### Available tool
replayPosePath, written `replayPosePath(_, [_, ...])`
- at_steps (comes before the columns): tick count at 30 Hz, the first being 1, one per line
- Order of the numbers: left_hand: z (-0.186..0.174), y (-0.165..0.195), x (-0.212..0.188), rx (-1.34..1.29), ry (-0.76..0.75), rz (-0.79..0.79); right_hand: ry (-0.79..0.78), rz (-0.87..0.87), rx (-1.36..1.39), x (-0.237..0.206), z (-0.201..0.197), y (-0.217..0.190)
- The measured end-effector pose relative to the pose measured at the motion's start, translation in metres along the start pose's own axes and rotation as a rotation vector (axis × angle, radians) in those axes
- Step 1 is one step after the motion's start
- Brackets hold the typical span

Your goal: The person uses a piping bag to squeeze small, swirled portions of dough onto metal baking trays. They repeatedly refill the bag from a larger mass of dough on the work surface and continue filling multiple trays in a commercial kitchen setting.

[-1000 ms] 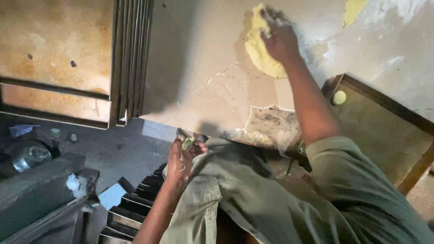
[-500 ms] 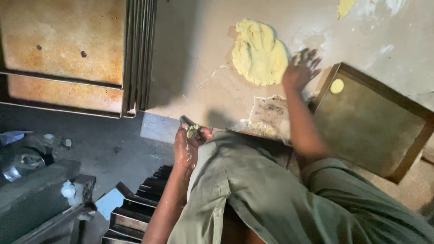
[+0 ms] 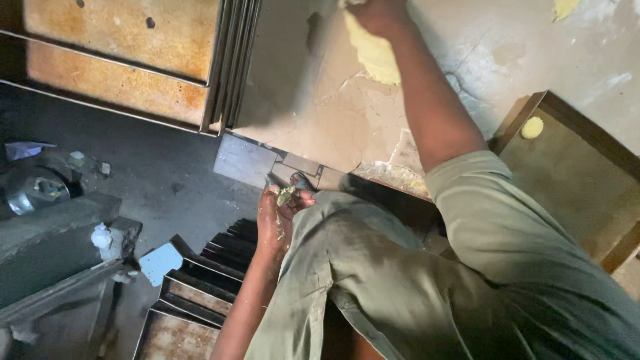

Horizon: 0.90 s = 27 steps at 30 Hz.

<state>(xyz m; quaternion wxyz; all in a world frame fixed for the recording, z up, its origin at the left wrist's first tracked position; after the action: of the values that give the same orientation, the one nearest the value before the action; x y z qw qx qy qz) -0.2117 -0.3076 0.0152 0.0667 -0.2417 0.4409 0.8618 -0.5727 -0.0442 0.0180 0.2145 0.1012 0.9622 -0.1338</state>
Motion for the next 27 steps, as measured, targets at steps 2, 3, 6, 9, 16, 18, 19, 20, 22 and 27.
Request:
replayPosePath(2, [-0.002,-0.004,0.001,-0.006,-0.009,-0.032,0.060,-0.104,-0.149,-0.026,0.028,-0.042])
replayPosePath(3, [0.001,-0.005,0.003,-0.001,-0.057,-0.022,0.137,-0.190,-0.307,-0.047,0.041,-0.054])
replayPosePath(6, [0.007,-0.005,0.010,-0.007,-0.140,-0.022,0.433,-0.554,-0.511,-0.124,0.054,-0.048])
replayPosePath(9, [0.007,0.001,0.017,-0.007,-0.181,-0.037,0.381,-0.494,-0.531,-0.161,0.044,0.033])
replayPosePath(16, [-0.009,0.021,0.028,0.017,-0.172,-0.014,0.484,0.392,-0.088,-0.184,-0.006,0.258])
replayPosePath(18, [-0.011,0.016,0.029,0.033,-0.152,-0.023,0.602,0.693,0.020,-0.178,-0.003,0.284])
replayPosePath(19, [-0.008,0.013,0.029,0.047,-0.152,-0.023,0.596,0.773,0.012,-0.166,0.001,0.283])
replayPosePath(20, [-0.004,0.008,0.029,0.059,-0.154,-0.024,0.559,0.788,-0.078,-0.149,0.005,0.270])
replayPosePath(22, [0.015,-0.006,0.027,0.051,-0.172,-0.056,0.652,0.634,0.105,-0.127,-0.005,0.234])
replayPosePath(27, [0.114,-0.046,0.028,0.083,-0.293,-0.128,0.764,-0.337,1.116,-0.130,-0.068,0.208])
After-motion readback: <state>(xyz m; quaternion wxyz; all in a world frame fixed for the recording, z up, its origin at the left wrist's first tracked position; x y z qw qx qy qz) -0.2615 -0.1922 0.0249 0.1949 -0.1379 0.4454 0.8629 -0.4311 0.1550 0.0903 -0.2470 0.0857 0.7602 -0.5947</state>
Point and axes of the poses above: each hand's wrist, its own x-axis towards the middle knuckle, its own z-axis out of the palm, y = z × x, the point moved 8 cm from there along x, towards the middle knuckle, and after that the axes turned 12 degrees about z, right-handed, at the moved point
